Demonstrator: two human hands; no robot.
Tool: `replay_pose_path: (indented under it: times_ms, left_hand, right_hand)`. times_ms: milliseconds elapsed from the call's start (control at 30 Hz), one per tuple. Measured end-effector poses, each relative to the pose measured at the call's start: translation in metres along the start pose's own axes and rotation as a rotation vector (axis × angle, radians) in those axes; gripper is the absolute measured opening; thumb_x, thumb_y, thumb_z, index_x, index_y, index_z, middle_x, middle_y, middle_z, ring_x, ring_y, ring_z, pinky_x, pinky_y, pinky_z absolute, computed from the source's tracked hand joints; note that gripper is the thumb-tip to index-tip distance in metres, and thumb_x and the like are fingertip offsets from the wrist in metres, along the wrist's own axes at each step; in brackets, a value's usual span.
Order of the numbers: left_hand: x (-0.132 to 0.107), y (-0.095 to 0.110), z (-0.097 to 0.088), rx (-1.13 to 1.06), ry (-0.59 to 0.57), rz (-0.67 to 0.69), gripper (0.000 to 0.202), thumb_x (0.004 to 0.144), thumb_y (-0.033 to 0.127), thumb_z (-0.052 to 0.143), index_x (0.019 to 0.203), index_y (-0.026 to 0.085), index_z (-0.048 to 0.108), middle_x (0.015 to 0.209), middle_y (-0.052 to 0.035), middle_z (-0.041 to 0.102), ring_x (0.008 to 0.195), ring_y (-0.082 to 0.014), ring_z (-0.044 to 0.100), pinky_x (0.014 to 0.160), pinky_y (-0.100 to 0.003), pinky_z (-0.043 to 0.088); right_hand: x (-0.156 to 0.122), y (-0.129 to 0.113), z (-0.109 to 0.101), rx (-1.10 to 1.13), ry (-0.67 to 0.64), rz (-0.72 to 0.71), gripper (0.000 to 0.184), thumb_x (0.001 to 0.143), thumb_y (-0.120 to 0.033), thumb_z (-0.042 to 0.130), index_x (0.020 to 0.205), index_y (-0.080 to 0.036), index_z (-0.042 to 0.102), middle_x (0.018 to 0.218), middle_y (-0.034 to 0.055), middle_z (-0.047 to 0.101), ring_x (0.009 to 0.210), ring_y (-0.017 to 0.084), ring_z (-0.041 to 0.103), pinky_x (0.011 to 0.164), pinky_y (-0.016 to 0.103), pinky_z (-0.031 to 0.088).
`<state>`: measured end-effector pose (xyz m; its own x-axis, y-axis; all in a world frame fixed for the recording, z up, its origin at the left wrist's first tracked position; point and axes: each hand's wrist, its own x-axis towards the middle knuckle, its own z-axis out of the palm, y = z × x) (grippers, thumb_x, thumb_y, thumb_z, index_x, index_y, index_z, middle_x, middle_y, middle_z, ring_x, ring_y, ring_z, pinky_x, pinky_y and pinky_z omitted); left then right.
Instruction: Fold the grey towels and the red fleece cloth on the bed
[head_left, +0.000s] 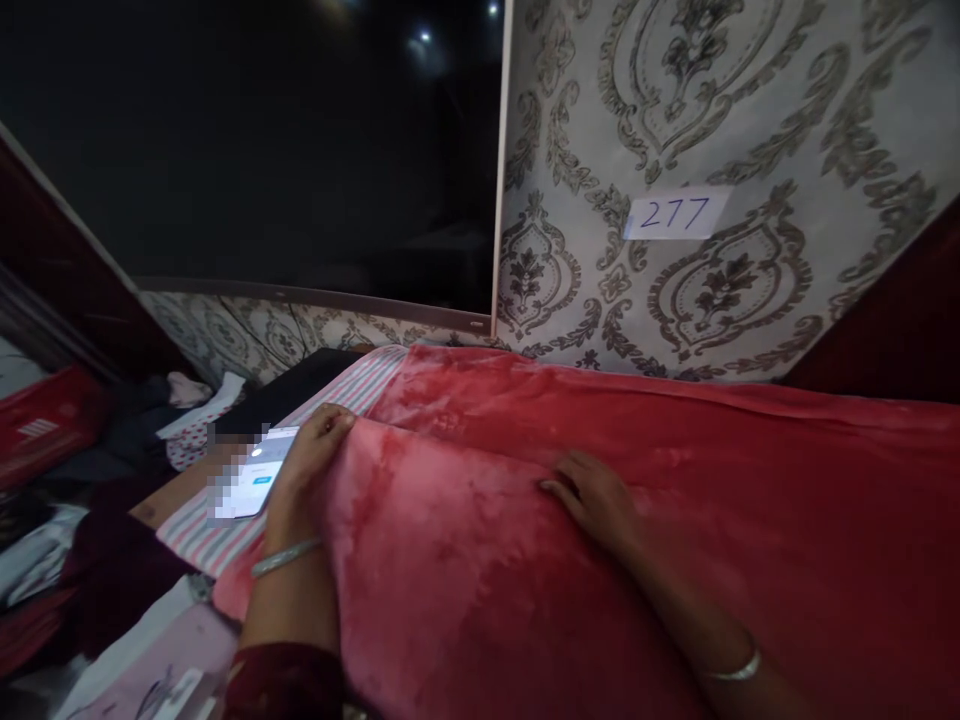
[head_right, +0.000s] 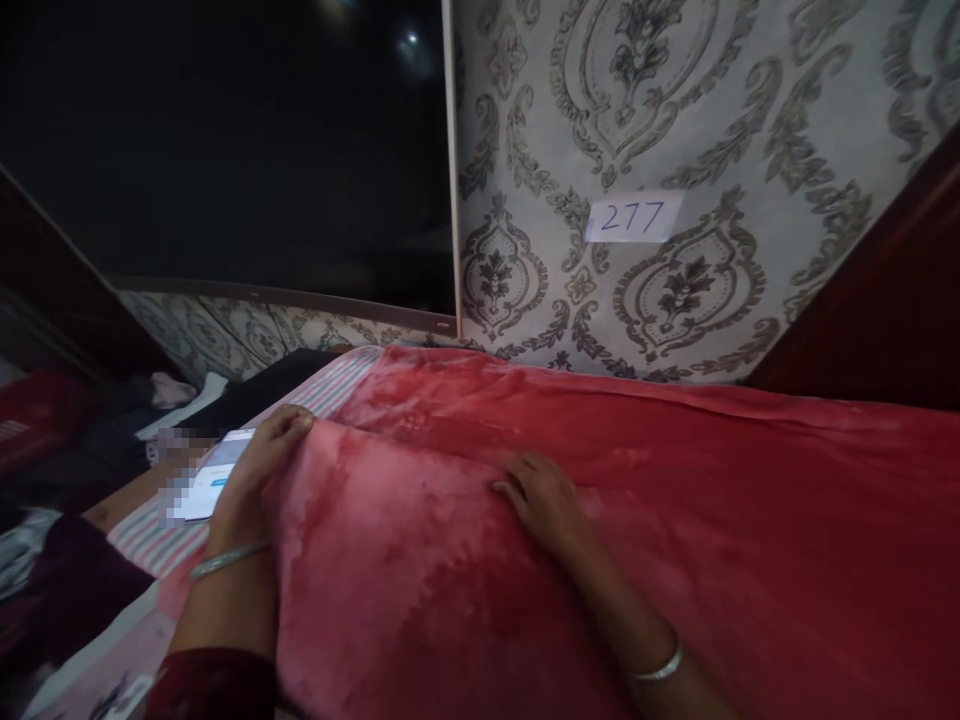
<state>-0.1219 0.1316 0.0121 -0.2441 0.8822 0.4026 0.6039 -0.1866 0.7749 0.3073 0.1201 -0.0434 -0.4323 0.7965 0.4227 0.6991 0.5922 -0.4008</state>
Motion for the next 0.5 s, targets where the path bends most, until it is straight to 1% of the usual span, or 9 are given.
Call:
replay_pose_path:
  times_ms: [67,133,200,267,333,400,467,500]
  left_hand:
    - [0.002,-0.006,0.000,0.067,-0.073,0.000,0.034,0.068,0.055,0.063,0.059,0.022,0.062,0.065,-0.0017,0.058,0.069,-0.0193,0.053,0.063,-0.029,0.042]
    - [0.002,-0.010,-0.001,0.085,-0.139,-0.081,0.035,0.065,0.056,0.063,0.055,0.022,0.061,0.057,-0.0003,0.055,0.060,-0.0178,0.050,0.056,-0.028,0.038]
    - [0.000,-0.010,-0.003,0.096,-0.156,-0.169,0.036,0.064,0.056,0.064,0.055,0.022,0.061,0.053,0.0009,0.053,0.054,-0.0164,0.047,0.053,-0.028,0.035]
    - [-0.002,-0.009,-0.004,0.140,-0.133,-0.230,0.036,0.063,0.057,0.064,0.056,0.022,0.063,0.053,0.0003,0.055,0.054,-0.0171,0.049,0.053,-0.028,0.034]
    - [-0.003,-0.007,-0.006,0.191,-0.107,-0.277,0.038,0.063,0.059,0.065,0.060,0.022,0.066,0.056,-0.0012,0.059,0.056,-0.0190,0.052,0.054,-0.029,0.035]
    - [-0.004,-0.004,-0.007,0.196,-0.081,-0.305,0.040,0.062,0.061,0.067,0.067,0.021,0.069,0.058,-0.0018,0.060,0.058,-0.0199,0.053,0.053,-0.029,0.035]
    - [-0.007,-0.001,-0.008,0.115,-0.095,-0.285,0.045,0.063,0.062,0.068,0.077,0.020,0.070,0.058,0.0000,0.058,0.058,-0.0181,0.052,0.053,-0.027,0.035]
    - [-0.009,0.002,-0.009,0.051,-0.124,-0.264,0.046,0.064,0.062,0.068,0.084,0.020,0.070,0.058,0.0016,0.056,0.058,-0.0169,0.051,0.053,-0.026,0.035]
  right_hand:
    - [-0.001,0.001,0.004,0.003,-0.047,0.018,0.029,0.100,-0.038,0.047,0.084,-0.022,0.065,0.086,0.0063,0.067,0.080,0.021,0.063,0.073,0.032,0.047]
    - [-0.002,0.002,0.008,0.004,-0.100,0.032,0.028,0.100,-0.036,0.046,0.085,-0.022,0.066,0.086,0.0058,0.069,0.079,0.022,0.064,0.073,0.032,0.047]
    - [-0.002,0.003,0.011,0.016,-0.114,0.038,0.028,0.099,-0.035,0.045,0.086,-0.022,0.067,0.087,0.0060,0.069,0.081,0.022,0.065,0.074,0.032,0.048]
    - [-0.001,0.004,0.011,0.034,-0.127,0.039,0.029,0.099,-0.035,0.044,0.087,-0.022,0.068,0.088,0.0062,0.070,0.082,0.022,0.066,0.075,0.032,0.048]
    - [-0.001,0.003,0.009,0.040,-0.135,0.052,0.030,0.099,-0.035,0.044,0.087,-0.022,0.068,0.088,0.0062,0.071,0.082,0.022,0.066,0.075,0.032,0.048]
    - [-0.002,0.002,0.007,0.035,-0.144,0.061,0.030,0.098,-0.037,0.045,0.086,-0.022,0.067,0.088,0.0061,0.070,0.081,0.022,0.066,0.074,0.032,0.047]
    - [-0.003,0.000,0.005,0.020,-0.147,0.067,0.028,0.097,-0.040,0.048,0.090,-0.021,0.068,0.090,0.0063,0.070,0.083,0.022,0.065,0.073,0.031,0.047]
    - [-0.004,-0.001,0.005,0.013,-0.151,0.068,0.027,0.096,-0.043,0.051,0.093,-0.021,0.068,0.092,0.0066,0.069,0.084,0.022,0.065,0.073,0.031,0.046]
